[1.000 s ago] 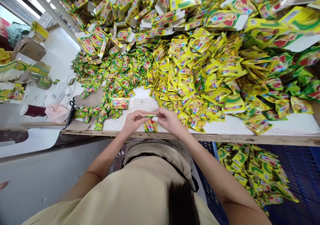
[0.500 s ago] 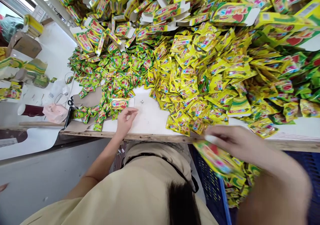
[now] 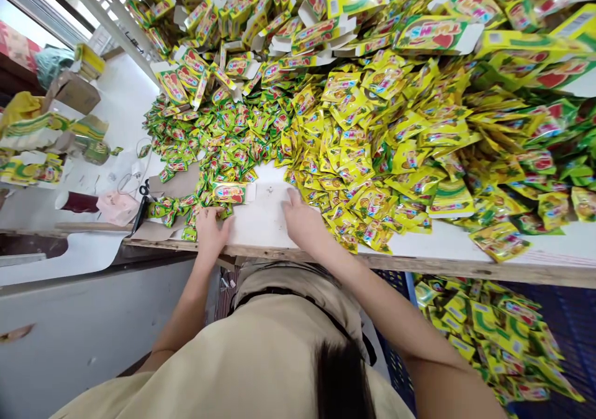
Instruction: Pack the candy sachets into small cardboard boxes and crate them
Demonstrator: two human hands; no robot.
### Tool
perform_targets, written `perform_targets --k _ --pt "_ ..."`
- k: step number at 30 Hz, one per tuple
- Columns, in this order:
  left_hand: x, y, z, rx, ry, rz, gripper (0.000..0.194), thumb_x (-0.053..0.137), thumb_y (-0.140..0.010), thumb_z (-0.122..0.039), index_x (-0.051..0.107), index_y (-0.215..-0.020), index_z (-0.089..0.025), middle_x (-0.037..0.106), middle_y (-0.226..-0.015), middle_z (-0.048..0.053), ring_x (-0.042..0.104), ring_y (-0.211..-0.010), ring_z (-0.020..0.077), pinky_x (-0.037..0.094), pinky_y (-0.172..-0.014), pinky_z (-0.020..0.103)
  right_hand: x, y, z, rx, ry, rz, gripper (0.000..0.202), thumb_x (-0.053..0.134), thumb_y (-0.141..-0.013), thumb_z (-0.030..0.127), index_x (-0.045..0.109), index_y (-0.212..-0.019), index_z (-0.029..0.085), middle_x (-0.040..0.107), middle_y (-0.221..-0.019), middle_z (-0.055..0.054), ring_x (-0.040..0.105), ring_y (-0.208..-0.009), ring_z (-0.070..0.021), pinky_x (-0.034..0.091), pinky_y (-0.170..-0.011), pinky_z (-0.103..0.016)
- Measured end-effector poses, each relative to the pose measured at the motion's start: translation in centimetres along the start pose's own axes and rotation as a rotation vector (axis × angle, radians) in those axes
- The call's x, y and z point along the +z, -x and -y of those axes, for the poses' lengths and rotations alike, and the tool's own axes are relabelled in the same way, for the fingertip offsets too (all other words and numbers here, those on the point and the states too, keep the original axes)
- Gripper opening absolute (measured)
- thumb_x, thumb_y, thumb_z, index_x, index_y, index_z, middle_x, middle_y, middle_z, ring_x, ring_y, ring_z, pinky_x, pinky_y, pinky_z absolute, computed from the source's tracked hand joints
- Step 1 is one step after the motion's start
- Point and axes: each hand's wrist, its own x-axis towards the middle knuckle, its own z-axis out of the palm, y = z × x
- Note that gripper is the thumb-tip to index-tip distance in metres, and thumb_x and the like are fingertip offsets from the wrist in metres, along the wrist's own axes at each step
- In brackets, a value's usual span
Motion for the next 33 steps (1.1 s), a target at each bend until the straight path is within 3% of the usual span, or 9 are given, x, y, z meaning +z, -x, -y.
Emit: perform_targets --k 3,6,11,16,18,20,23,28,33 --pt "0.7 1.0 0.0 0.04 0.002 0.07 0.032 0.061 -0.081 -0.024 0.061 -0.112 -0.017 0.056 -0.112 0.014 0.051 -0.107 0.0298 0.043 -0.094 0.044 0.5 -2.1 0.4 0.108 0.175 0.012 0.048 0.03 -0.087 0.006 0.055 -0.127 0.002 0.022 -0.154 -0.029 0.07 -0.082 -0.0263 0.056 -0.059 -0.036" --pt "1.7 1.4 -1.3 0.116 0.064 0.118 0.031 0.059 -0.082 -0.021 0.062 -0.113 -0.017 0.059 -0.115 0.013 0.051 -0.109 0.0289 0.043 -0.097 0.044 1.0 -3.1 0.1 0.141 0.237 0.012 0.052 0.027 -0.088 0.007 0.046 -0.136 -0.003 0.022 -0.152 -0.033 0.07 -0.075 -0.0246 0.056 -0.056 -0.036" --pt "2.2 1.2 -3.1 0.283 0.4 0.196 0.02 0.052 -0.088 -0.019 0.065 -0.103 -0.019 0.067 -0.104 0.007 0.059 -0.1 0.0206 0.048 -0.09 0.037 0.6 -2.2 -0.7 0.077 0.169 -0.009 0.05 0.032 -0.085 0.005 0.053 -0.131 0.002 0.032 -0.151 -0.026 0.07 -0.078 -0.0244 0.056 -0.06 -0.036" --pt "2.0 0.8 -2.6 0.228 0.334 0.086 0.015 0.057 -0.086 -0.021 0.066 -0.098 -0.02 0.066 -0.098 0.008 0.057 -0.096 0.0226 0.045 -0.088 0.039 0.1 1.4 -2.2 -0.139 -0.33 -0.062 0.054 0.045 -0.072 0.003 0.064 -0.121 0.016 0.058 -0.135 -0.01 0.067 -0.092 -0.0226 0.054 -0.075 -0.034" --pt "2.2 0.7 -2.6 0.164 0.246 0.123 0.022 0.064 -0.081 -0.024 0.065 -0.102 -0.019 0.062 -0.1 0.009 0.054 -0.097 0.0252 0.045 -0.088 0.041 0.8 2.2 -2.7 -0.091 -0.576 -0.055 0.042 0.048 -0.073 0.009 0.071 -0.107 0.02 0.072 -0.103 -0.006 0.063 -0.07 -0.0172 0.051 -0.064 -0.031" --pt "2.5 0.5 -3.0 0.088 0.212 0.166 0.037 0.07 -0.075 -0.027 0.061 -0.11 -0.018 0.059 -0.104 0.011 0.053 -0.1 0.0272 0.045 -0.088 0.042 2.1 2.2 -2.8 0.036 -0.799 -0.051 0.025 0.054 -0.075 0.021 0.072 -0.093 0.02 0.068 -0.07 -0.002 0.051 -0.051 -0.0135 0.043 -0.051 -0.028" --pt "2.8 0.0 -3.8 -0.009 0.252 0.222 0.046 0.076 -0.068 -0.028 0.059 -0.109 -0.018 0.058 -0.104 0.011 0.055 -0.101 0.0275 0.045 -0.087 0.041 4.5 1.3 -2.3 0.139 -1.13 -0.109 0.023 0.065 -0.07 0.037 0.063 -0.083 0.018 0.062 -0.065 0.0 0.049 -0.052 -0.0125 0.04 -0.05 -0.027" --pt "3.1 -0.4 -5.0 -0.155 0.686 0.415 0.016 0.066 -0.075 -0.029 0.055 -0.078 -0.018 0.059 -0.073 0.0 0.055 -0.07 0.0155 0.045 -0.07 0.029 6.4 -0.2 -0.6 0.185 -1.408 -0.135 0.034 0.071 -0.063 0.041 0.054 -0.084 0.019 0.062 -0.073 -0.001 0.056 -0.063 -0.014 0.045 -0.058 -0.028" --pt "3.5 0.2 -6.1 -0.236 1.19 0.427 0.03 0.065 -0.076 -0.044 0.049 -0.082 -0.019 0.057 -0.074 -0.002 0.054 -0.067 0.0108 0.045 -0.065 0.024 6.2 -0.3 -0.5 0.215 -1.471 -0.144 0.034 0.071 -0.064 0.045 0.052 -0.079 0.021 0.053 -0.064 0.004 0.049 -0.054 -0.0118 0.045 -0.051 -0.027"
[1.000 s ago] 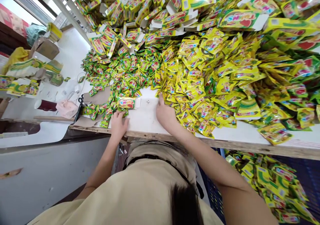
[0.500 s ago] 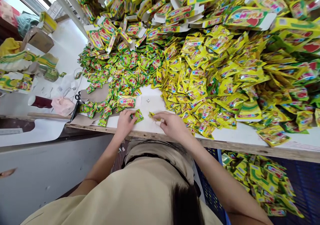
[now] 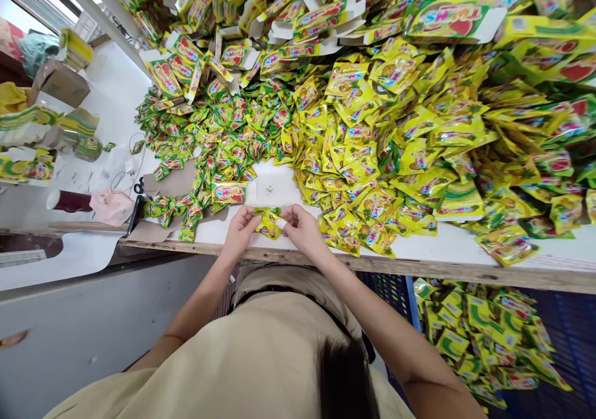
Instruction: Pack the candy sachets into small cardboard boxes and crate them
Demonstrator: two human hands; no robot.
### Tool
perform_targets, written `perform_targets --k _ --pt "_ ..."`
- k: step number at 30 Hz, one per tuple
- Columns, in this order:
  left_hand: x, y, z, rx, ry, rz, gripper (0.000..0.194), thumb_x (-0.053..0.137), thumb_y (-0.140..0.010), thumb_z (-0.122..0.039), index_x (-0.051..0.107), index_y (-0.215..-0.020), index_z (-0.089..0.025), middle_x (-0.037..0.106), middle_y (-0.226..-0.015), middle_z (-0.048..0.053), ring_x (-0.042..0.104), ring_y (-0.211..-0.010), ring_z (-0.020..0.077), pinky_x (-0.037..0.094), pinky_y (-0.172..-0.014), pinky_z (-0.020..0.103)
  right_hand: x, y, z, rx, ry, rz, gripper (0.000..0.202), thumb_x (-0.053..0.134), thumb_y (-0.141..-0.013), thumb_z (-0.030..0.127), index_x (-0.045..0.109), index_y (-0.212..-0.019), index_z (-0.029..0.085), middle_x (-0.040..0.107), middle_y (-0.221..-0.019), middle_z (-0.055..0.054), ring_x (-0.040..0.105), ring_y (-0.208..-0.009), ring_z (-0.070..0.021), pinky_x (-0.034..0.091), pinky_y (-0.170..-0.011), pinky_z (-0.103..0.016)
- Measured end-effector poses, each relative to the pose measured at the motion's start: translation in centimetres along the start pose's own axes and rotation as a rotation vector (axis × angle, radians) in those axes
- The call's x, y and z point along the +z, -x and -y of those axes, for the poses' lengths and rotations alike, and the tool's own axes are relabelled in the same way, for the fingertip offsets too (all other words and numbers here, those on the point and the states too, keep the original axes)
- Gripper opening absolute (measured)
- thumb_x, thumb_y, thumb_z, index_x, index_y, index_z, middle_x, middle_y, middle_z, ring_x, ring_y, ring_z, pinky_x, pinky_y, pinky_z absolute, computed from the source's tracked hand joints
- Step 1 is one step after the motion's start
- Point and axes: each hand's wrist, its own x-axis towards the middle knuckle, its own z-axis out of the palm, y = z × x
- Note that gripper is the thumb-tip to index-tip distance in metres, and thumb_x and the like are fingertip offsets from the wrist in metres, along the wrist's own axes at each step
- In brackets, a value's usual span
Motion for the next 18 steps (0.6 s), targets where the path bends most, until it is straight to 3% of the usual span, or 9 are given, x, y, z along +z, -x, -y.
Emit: perform_targets --k 6,12,18 --pt "0.3 0.4 -0.1 -0.022 0.067 0.071 0.037 0.065 -0.077 -0.05 0.048 -0.085 -0.019 0.055 -0.071 -0.003 0.052 -0.063 0.0095 0.046 -0.065 0.024 -0.9 0.7 1.4 -0.172 0.337 -0.08 0.013 0.064 -0.073 0.031 0.06 -0.079 0.02 0.061 -0.069 0.001 0.049 -0.058 -0.012 0.04 -0.056 -0.025" --pt "0.3 1.2 -0.4 0.031 -0.126 0.074 0.029 0.051 -0.087 -0.049 0.049 -0.086 -0.02 0.048 -0.068 -0.003 0.046 -0.061 0.0093 0.042 -0.058 0.022 -0.5 1.0 2.3 -0.188 0.429 -0.093 0.008 0.06 -0.074 0.028 0.062 -0.077 0.02 0.062 -0.064 0.001 0.05 -0.056 -0.0134 0.039 -0.054 -0.026" --pt "0.7 1.9 0.1 0.004 -0.171 0.135 0.04 0.073 -0.071 -0.035 0.044 -0.095 -0.021 0.054 -0.074 -0.005 0.052 -0.066 0.01 0.042 -0.061 0.021 0.0 1.4 2.0 -0.243 0.515 -0.064 0.003 0.058 -0.073 0.022 0.061 -0.073 0.02 0.061 -0.068 -0.001 0.054 -0.06 -0.0145 0.043 -0.059 -0.027"
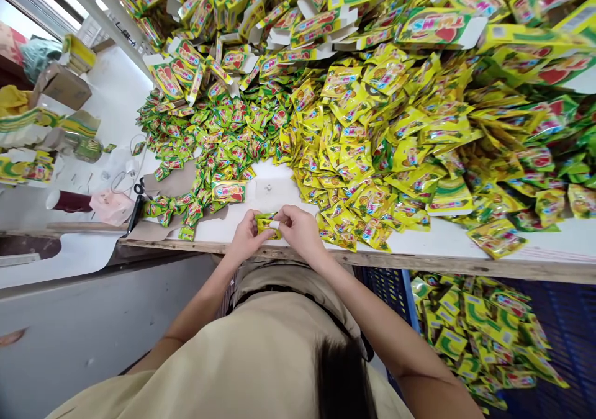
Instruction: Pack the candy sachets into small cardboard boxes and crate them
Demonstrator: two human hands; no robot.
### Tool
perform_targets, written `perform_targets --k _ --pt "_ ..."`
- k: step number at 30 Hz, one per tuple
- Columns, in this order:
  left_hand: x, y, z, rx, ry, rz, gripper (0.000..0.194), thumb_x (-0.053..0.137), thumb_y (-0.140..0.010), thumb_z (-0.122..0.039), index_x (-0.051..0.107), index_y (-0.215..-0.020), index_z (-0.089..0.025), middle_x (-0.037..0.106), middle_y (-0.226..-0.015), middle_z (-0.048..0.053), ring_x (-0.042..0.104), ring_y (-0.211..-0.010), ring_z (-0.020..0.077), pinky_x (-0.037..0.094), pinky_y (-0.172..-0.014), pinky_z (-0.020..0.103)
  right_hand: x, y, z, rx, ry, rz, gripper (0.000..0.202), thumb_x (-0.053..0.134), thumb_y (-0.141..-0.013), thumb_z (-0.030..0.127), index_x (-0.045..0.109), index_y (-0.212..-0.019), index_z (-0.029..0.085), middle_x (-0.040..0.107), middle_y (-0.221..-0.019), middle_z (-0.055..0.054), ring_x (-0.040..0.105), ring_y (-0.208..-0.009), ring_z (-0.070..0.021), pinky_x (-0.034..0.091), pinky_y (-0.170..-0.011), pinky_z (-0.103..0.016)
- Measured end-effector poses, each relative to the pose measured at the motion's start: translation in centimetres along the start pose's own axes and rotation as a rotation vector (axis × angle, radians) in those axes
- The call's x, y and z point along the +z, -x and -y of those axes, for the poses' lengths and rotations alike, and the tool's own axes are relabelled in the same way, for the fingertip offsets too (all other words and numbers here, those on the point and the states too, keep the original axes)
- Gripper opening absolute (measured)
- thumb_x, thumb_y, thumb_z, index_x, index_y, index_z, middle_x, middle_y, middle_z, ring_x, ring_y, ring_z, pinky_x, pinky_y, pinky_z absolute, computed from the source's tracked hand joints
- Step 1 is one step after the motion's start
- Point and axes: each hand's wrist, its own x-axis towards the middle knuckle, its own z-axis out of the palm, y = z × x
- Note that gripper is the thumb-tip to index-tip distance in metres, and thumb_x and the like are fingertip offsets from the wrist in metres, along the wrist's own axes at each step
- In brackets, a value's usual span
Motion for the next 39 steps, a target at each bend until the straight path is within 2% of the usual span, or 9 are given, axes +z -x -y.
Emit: perform_targets --k 6,10,13,17,22,26,31,35,39 --pt "0.5 0.4 -0.1 0.067 -0.204 0.021 0.026 0.065 -0.075 -0.021 0.048 -0.093 -0.02 0.055 -0.079 -0.003 0.053 -0.071 0.0121 0.042 -0.067 0.025 -0.3 -0.2 -0.2 -0.045 0.071 0.095 0.039 0.062 -0.068 0.018 0.057 -0.106 0.019 0.064 -0.1 -0.007 0.06 -0.08 -0.0175 0.047 -0.067 -0.028" --pt "0.5 0.4 -0.3 0.15 -0.333 0.054 0.037 0.069 -0.072 -0.023 0.049 -0.103 -0.02 0.056 -0.101 0.005 0.057 -0.085 0.0171 0.047 -0.075 0.031 -0.7 -0.6 0.0 -0.073 0.216 0.276 0.023 0.054 -0.068 0.009 0.061 -0.088 0.019 0.066 -0.083 -0.003 0.059 -0.077 -0.0172 0.042 -0.07 -0.027" --pt "-1.4 -0.7 -1.2 0.293 -0.421 -0.034 0.056 0.072 -0.073 -0.028 0.043 -0.121 -0.02 0.049 -0.125 0.014 0.057 -0.104 0.023 0.048 -0.089 0.039 -1.2 -0.5 0.0 -0.102 0.331 0.27 0.017 0.053 -0.073 0.011 0.06 -0.087 0.017 0.065 -0.089 -0.007 0.059 -0.08 -0.0186 0.041 -0.071 -0.027" --pt "-5.6 -3.3 -3.0 0.381 -0.878 -0.27 0.06 0.077 -0.066 -0.02 0.051 -0.121 -0.023 0.041 -0.142 0.016 0.033 -0.136 0.0375 0.022 -0.112 0.057 -1.7 0.5 0.3 -0.139 0.469 0.331 0.021 0.049 -0.079 0.011 0.055 -0.098 0.016 0.064 -0.1 -0.011 0.061 -0.085 -0.0204 0.04 -0.073 -0.027" --pt "-7.9 -5.5 -4.0 0.385 -1.116 -0.279 0.046 0.075 -0.063 -0.013 0.059 -0.106 -0.022 0.038 -0.148 0.014 0.026 -0.141 0.0402 0.01 -0.113 0.061 -2.0 1.3 0.1 -0.064 0.431 0.411 0.02 0.047 -0.081 0.011 0.05 -0.1 0.019 0.065 -0.084 -0.007 0.059 -0.074 -0.0203 0.037 -0.065 -0.027" --pt "-6.1 -4.7 -4.4 0.418 -1.087 -0.256 0.051 0.075 -0.065 -0.025 0.052 -0.11 -0.02 0.055 -0.128 0.016 0.042 -0.129 0.0365 0.02 -0.112 0.055 -2.9 0.5 0.0 -0.043 0.111 0.121 0.014 0.05 -0.086 0.027 0.046 -0.098 0.021 0.06 -0.081 -0.003 0.056 -0.071 -0.0188 0.041 -0.064 -0.028" --pt "-1.7 -2.9 -3.7 0.363 -0.861 -0.073 0.063 0.076 -0.067 -0.038 0.045 -0.118 -0.017 0.059 -0.109 0.012 0.06 -0.098 0.0273 0.047 -0.086 0.039 -3.1 -1.6 1.6 -0.098 -0.216 -0.304 0.02 0.048 -0.089 0.039 0.041 -0.099 0.023 0.053 -0.09 -0.004 0.055 -0.081 -0.0178 0.046 -0.071 -0.029" --pt "0.3 -2.1 -2.6 0.392 -0.738 -0.163 0.065 0.073 -0.072 -0.036 0.04 -0.125 -0.019 0.056 -0.115 0.011 0.058 -0.105 0.0254 0.048 -0.088 0.036 -2.5 -2.1 1.7 -0.097 -0.061 -0.335 0.024 0.053 -0.086 0.036 0.041 -0.103 0.023 0.054 -0.087 -0.004 0.053 -0.071 -0.0171 0.043 -0.059 -0.029" --pt "0.5 -1.9 -2.3 0.375 -0.772 -0.233 0.061 0.071 -0.073 -0.033 0.041 -0.124 -0.018 0.057 -0.112 0.01 0.058 -0.105 0.0253 0.048 -0.089 0.037 -3.0 -1.6 1.3 -0.077 0.15 -0.149 0.025 0.051 -0.082 0.026 0.044 -0.106 0.02 0.055 -0.075 -0.001 0.047 -0.053 -0.0151 0.037 -0.052 -0.028"
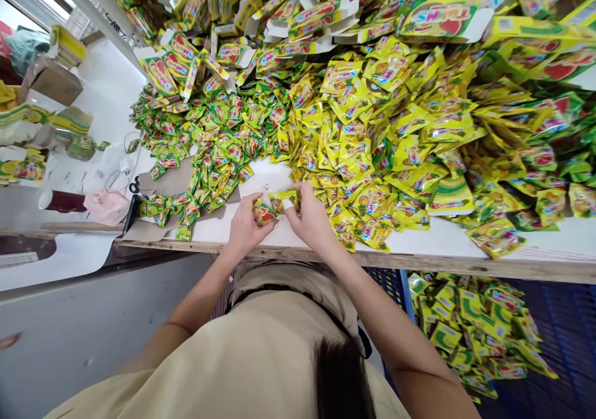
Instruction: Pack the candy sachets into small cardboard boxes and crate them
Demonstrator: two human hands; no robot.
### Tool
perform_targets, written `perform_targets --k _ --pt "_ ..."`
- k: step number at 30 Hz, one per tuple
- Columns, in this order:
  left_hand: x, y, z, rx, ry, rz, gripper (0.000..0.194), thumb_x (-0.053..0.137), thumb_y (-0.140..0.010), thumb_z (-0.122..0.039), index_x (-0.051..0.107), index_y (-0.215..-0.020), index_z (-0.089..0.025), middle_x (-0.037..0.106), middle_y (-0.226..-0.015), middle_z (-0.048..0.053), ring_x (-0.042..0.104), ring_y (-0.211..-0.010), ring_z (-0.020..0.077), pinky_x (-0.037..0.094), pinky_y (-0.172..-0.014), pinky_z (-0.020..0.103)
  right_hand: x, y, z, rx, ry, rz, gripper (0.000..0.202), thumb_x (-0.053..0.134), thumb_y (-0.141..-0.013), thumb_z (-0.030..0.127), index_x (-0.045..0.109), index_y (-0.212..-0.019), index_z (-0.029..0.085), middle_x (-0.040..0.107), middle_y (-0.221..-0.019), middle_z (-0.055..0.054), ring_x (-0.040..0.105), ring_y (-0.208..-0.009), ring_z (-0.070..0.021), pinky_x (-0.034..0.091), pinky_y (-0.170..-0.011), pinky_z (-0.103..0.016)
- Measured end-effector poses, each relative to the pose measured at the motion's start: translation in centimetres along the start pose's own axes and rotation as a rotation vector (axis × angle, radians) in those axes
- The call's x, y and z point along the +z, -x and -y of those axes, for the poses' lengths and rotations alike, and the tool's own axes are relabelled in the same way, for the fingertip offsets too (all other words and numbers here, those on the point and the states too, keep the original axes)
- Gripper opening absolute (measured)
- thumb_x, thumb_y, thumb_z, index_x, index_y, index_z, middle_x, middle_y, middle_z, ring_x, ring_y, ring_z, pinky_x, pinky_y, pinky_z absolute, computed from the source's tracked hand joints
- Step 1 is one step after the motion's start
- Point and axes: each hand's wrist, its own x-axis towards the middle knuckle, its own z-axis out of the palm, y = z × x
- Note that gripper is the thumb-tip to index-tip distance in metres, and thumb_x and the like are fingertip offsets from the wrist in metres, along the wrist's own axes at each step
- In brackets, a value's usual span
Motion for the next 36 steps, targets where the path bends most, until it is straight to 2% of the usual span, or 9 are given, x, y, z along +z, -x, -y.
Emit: perform_targets --k 4,6,9,14,16,20,23,26,36 --pt "-0.3 -0.1 -0.2 0.04 -0.077 0.074 0.061 0.071 -0.073 -0.032 0.043 -0.125 -0.019 0.057 -0.109 0.009 0.057 -0.102 0.0259 0.048 -0.087 0.037 -1.3 -0.4 0.4 -0.166 0.116 0.252 0.027 0.047 -0.079 0.015 0.048 -0.106 0.018 0.062 -0.083 -0.007 0.058 -0.068 -0.0205 0.042 -0.061 -0.03" --pt "-0.3 0.0 -0.5 0.056 -0.114 0.096 0.06 0.071 -0.073 -0.031 0.043 -0.124 -0.019 0.056 -0.108 0.009 0.057 -0.102 0.0267 0.047 -0.086 0.038 -1.7 -0.9 0.7 -0.247 0.123 0.309 0.029 0.046 -0.078 0.012 0.05 -0.106 0.018 0.064 -0.095 -0.011 0.061 -0.083 -0.0239 0.046 -0.07 -0.033" --pt "0.2 0.3 -1.1 0.071 -0.099 0.102 0.06 0.07 -0.074 -0.032 0.042 -0.125 -0.018 0.055 -0.109 0.01 0.056 -0.101 0.0269 0.047 -0.084 0.038 -1.4 -1.6 0.9 -0.295 0.0 0.222 0.033 0.046 -0.078 0.01 0.049 -0.109 0.019 0.063 -0.105 -0.012 0.061 -0.096 -0.0243 0.047 -0.08 -0.037" --pt "2.3 0.9 -1.9 -0.021 0.095 0.038 0.063 0.073 -0.072 -0.037 0.04 -0.123 -0.018 0.054 -0.11 0.011 0.056 -0.104 0.0267 0.047 -0.085 0.039 0.9 -2.2 0.8 -0.192 -0.313 -0.121 0.013 0.043 -0.09 0.02 0.051 -0.1 0.022 0.064 -0.089 -0.005 0.063 -0.082 -0.0181 0.051 -0.075 -0.033" --pt "3.0 0.8 -2.2 -0.111 0.203 0.008 0.064 0.074 -0.07 -0.035 0.04 -0.121 -0.018 0.054 -0.111 0.01 0.057 -0.103 0.0264 0.048 -0.084 0.039 1.5 -2.2 0.9 -0.175 -0.364 -0.183 0.011 0.042 -0.093 0.026 0.052 -0.097 0.022 0.063 -0.084 -0.004 0.063 -0.079 -0.0173 0.051 -0.072 -0.032" --pt "3.7 0.2 -2.5 -0.236 0.468 -0.056 0.069 0.078 -0.065 -0.033 0.041 -0.121 -0.02 0.055 -0.114 0.009 0.059 -0.101 0.024 0.05 -0.083 0.037 1.0 -2.0 1.3 -0.226 -0.313 -0.159 0.018 0.042 -0.094 0.033 0.056 -0.099 0.022 0.063 -0.091 -0.005 0.062 -0.086 -0.0187 0.05 -0.078 -0.034" --pt "3.8 -0.1 -2.4 -0.231 0.54 -0.116 0.072 0.078 -0.065 -0.031 0.039 -0.124 -0.019 0.053 -0.12 0.011 0.057 -0.109 0.0253 0.048 -0.09 0.04 -0.2 -1.6 1.3 -0.29 -0.114 -0.121 0.023 0.044 -0.093 0.032 0.063 -0.098 0.021 0.061 -0.094 -0.009 0.058 -0.093 -0.0225 0.047 -0.084 -0.039" --pt "3.9 -0.1 -2.1 -0.188 0.538 -0.115 0.076 0.077 -0.067 -0.031 0.035 -0.13 -0.02 0.05 -0.126 0.012 0.052 -0.118 0.027 0.045 -0.098 0.042 -1.1 -1.4 0.8 -0.265 -0.028 -0.073 0.023 0.048 -0.089 0.027 0.069 -0.098 0.02 0.059 -0.084 -0.008 0.057 -0.082 -0.0217 0.048 -0.075 -0.038" --pt "4.4 0.2 -1.9 -0.151 0.4 -0.015 0.082 0.071 -0.072 -0.031 0.024 -0.138 -0.019 0.048 -0.129 0.015 0.05 -0.122 0.0298 0.045 -0.099 0.045 -1.7 -2.6 0.2 0.045 -0.373 -0.008 0.019 0.057 -0.08 0.027 0.071 -0.089 0.018 0.064 -0.069 -0.001 0.058 -0.054 -0.0143 0.048 -0.053 -0.028"
